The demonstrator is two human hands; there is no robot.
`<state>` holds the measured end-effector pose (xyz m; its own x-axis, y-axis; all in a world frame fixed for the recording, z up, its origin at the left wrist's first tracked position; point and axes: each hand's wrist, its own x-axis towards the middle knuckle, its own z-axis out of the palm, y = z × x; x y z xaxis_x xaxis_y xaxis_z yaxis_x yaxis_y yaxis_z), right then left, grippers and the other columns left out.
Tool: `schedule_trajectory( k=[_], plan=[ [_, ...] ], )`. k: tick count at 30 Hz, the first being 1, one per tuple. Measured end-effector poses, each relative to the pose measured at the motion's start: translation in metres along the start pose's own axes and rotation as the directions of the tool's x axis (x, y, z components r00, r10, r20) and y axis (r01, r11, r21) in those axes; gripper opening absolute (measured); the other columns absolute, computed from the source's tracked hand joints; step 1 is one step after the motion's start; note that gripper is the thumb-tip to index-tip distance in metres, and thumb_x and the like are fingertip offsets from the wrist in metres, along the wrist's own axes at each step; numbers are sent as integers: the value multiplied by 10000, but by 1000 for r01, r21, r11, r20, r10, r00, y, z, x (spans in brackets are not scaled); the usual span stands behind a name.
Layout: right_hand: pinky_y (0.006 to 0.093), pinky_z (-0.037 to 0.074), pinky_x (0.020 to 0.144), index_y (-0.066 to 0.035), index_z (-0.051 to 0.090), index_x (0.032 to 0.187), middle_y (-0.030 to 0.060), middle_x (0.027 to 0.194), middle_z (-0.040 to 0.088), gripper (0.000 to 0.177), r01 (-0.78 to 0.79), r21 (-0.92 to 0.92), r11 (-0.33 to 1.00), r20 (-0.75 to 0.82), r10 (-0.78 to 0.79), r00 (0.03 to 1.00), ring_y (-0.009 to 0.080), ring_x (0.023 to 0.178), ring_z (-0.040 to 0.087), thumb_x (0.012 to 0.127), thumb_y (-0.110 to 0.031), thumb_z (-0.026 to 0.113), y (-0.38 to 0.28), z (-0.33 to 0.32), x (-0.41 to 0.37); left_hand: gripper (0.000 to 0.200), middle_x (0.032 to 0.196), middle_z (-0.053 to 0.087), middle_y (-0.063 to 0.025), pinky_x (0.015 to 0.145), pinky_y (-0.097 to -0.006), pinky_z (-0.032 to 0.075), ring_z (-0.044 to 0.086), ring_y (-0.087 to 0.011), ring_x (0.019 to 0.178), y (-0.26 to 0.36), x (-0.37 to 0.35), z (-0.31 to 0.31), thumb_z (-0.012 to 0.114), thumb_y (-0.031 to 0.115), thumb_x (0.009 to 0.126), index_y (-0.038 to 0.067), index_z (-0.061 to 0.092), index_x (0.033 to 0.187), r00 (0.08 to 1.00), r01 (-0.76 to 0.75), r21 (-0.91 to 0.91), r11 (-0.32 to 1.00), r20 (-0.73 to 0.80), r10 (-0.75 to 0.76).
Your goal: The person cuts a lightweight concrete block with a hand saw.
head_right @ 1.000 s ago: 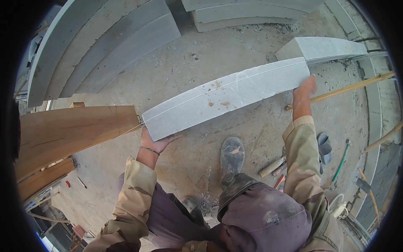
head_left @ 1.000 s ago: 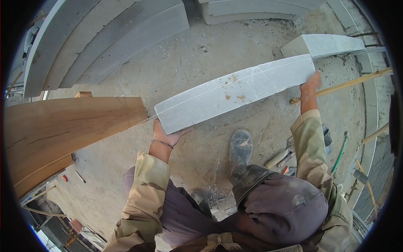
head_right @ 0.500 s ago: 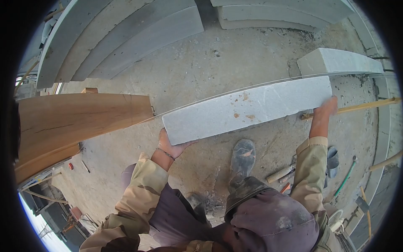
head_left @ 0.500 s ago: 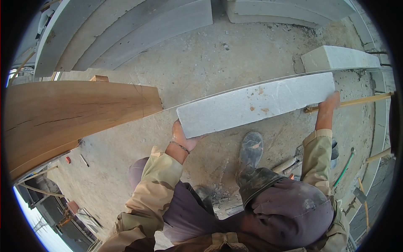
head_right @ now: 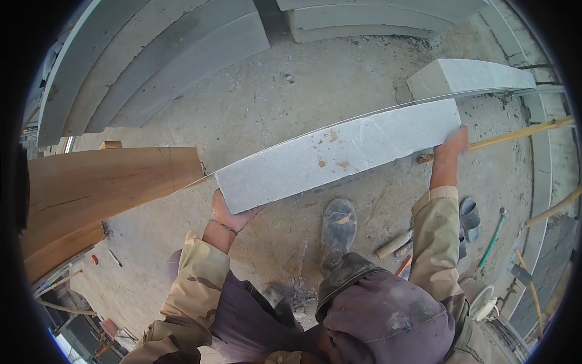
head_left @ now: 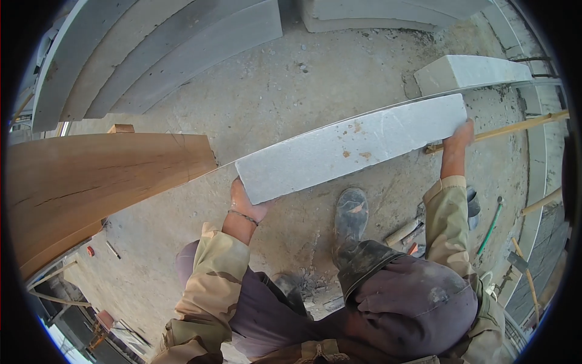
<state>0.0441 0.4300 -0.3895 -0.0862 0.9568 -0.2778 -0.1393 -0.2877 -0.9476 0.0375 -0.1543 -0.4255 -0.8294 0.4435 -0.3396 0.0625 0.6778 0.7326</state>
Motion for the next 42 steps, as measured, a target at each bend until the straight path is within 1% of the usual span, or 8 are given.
schedule_trajectory(
  k=[4, 8, 11, 36, 38, 39, 40, 42],
  plan=[
    [476, 605, 844, 133, 612, 1240, 210, 1155, 696, 459, 62, 70, 996, -4, -62, 998, 345, 957, 723, 1012, -264, 578, 18, -8, 17, 574, 1251, 761, -45, 1039, -371, 542, 707, -266, 1171, 23, 0, -15, 873, 395, 823, 126, 689, 1295, 1000, -17, 180, 984, 13, 15],
    [462, 572, 798, 89, 672, 1204, 189, 1103, 721, 465, 72, -70, 995, -80, -78, 994, 304, 936, 714, 1006, -319, 570, 9, -2, 1, 628, 1263, 756, -84, 1063, -392, 523, 700, -294, 1185, -5, 1, -3, 911, 373, 785, 69, 685, 1286, 947, 264, -955, 136, 230, -225],
    [475, 579, 774, 82, 658, 1197, 199, 1103, 713, 457, 62, -28, 998, -46, -63, 997, 317, 932, 713, 1015, -326, 562, 5, 1, -4, 629, 1264, 752, -109, 1068, -398, 518, 697, -307, 1191, 23, -5, -3, 924, 347, 778, 47, 683, 1276, 987, 38, -25, 999, -155, -41],
    [365, 529, 877, 93, 680, 1197, 146, 1108, 717, 530, 112, -299, 948, 30, -108, 994, 223, 992, 668, 1049, -414, 636, -10, -1, -19, 524, 1522, 562, -112, 1097, -676, 450, 594, -442, 1303, -3, 7, -14, 575, 389, 1019, 140, 526, 1478, 986, 28, -383, 923, 163, 38],
    [375, 523, 900, 94, 678, 1209, 160, 1124, 720, 525, 139, -382, 913, 37, -136, 990, 238, 1019, 669, 1049, -404, 639, -21, -8, -26, 563, 1493, 587, -103, 1122, -632, 453, 593, -419, 1311, 39, -1, -20, 495, 483, 1036, 153, 525, 1491, 810, 458, -857, -237, 512, -286],
    [384, 518, 922, 94, 676, 1221, 174, 1141, 723, 520, 161, -467, 869, 41, -161, 986, 252, 1045, 670, 1048, -395, 642, -24, -15, -29, 563, 1493, 587, -103, 1122, -632, 453, 593, -419, 1311, 30, -5, -16, 495, 483, 1036, 153, 525, 1491, 811, 455, -858, -238, 510, -287],
    [384, 518, 922, 94, 676, 1221, 174, 1141, 723, 520, 165, -465, 870, 50, -160, 986, 252, 1045, 670, 1048, -395, 642, -21, -29, -19, 606, 1508, 582, -96, 1136, -605, 450, 586, -413, 1327, 12, -11, -9, 465, 536, 1035, 156, 519, 1504, 945, 321, -733, 599, 288, -154],
    [409, 507, 1018, 156, 624, 1329, 209, 1325, 688, 674, 219, -552, 805, 68, -218, 974, 288, 1179, 668, 1040, -452, 638, -6, -56, 11, 651, 1523, 577, -88, 1150, -579, 448, 578, -408, 1343, 3, -18, -3, 436, 589, 1034, 159, 513, 1517, 970, -98, -108, 989, 210, 119]
  ],
)
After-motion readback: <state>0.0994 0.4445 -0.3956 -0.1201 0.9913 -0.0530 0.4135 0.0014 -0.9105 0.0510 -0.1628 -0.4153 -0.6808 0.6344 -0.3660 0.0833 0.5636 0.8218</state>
